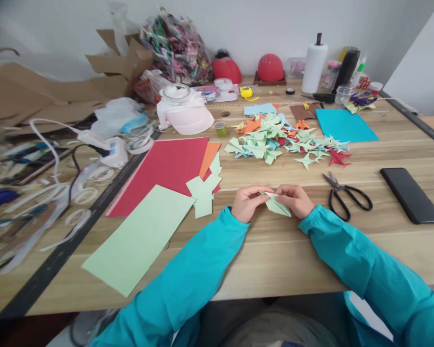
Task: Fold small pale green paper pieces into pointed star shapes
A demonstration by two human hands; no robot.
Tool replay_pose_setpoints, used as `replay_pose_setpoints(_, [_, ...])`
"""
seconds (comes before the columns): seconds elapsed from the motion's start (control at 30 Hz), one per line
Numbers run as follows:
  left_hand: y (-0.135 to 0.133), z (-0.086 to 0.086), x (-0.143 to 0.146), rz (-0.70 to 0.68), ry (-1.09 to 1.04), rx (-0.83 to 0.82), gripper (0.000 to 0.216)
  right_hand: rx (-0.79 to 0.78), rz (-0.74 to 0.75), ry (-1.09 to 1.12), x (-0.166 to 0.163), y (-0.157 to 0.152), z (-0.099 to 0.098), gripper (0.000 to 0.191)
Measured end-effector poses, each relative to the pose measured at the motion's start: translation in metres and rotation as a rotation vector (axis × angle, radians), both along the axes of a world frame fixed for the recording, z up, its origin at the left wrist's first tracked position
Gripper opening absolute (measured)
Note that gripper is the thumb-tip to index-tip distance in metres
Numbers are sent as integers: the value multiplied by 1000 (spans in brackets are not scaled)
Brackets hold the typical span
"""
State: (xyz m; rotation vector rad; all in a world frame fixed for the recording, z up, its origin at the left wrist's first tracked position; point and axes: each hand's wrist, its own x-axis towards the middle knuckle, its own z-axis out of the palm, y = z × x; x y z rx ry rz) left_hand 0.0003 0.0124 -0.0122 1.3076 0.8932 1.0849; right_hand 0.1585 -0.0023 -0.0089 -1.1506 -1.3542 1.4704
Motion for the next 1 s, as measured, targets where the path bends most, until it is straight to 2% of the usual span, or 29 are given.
replay_pose_setpoints(0.23, [0,2,-1,54,-53,-37,10,-35,-31,11,0,0,1,15])
replay_pose_setpoints(0.43, [3,-4,0,67,-110,-83,10,-24,-43,1,1,1,-1,15])
replay_pose_setpoints(0.73, [6,-7,-4,14,-209,-98,11,-49,-50,18,1,0,-2,15])
replay_pose_setpoints(1.0, [8,-7,-2,79,-173,-81,14,-17,-50,-4,1,0,-2,18])
